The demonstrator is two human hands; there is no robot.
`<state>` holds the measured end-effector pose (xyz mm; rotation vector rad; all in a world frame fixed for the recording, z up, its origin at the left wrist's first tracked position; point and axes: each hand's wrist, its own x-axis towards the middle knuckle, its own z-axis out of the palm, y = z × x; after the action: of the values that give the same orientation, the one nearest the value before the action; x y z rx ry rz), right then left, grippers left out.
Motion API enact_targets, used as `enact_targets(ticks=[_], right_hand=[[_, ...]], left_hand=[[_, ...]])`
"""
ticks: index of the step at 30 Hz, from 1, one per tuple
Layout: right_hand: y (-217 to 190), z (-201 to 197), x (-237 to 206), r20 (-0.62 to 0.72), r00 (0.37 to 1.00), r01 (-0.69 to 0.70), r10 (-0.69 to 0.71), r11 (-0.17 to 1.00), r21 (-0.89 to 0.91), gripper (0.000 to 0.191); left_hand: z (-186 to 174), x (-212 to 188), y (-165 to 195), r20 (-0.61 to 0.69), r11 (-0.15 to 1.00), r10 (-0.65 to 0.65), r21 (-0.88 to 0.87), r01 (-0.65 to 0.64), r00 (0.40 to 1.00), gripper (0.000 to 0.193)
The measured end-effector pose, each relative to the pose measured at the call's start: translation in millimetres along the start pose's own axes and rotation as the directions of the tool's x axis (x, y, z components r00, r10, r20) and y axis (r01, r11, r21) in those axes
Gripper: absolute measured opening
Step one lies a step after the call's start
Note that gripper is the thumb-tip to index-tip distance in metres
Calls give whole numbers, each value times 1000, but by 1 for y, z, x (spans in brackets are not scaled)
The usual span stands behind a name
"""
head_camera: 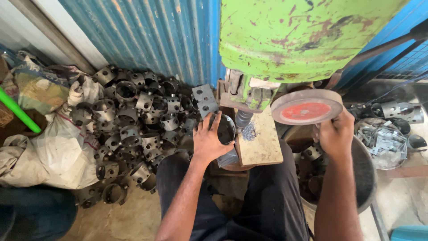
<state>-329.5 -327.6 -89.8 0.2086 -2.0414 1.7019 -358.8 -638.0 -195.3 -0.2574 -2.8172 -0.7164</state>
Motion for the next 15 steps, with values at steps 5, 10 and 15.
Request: enact_targets(ticks=[5,10,15], right_hand=[[8,-1,0,-17,1000,10,-11,1000,-19,15],[10,-1,0,-16,1000,-12,12,999,49,15],[9,0,0,-32,999,10,-9,1000,16,16]], left_hand=[[0,-1,-1,-18,1000,6,-18,-7,1000,112],[1,-2,0,-20,1000,6,-15,-6,1000,112],[0,-3,2,-12,1000,1,-17,-1,1000,112]])
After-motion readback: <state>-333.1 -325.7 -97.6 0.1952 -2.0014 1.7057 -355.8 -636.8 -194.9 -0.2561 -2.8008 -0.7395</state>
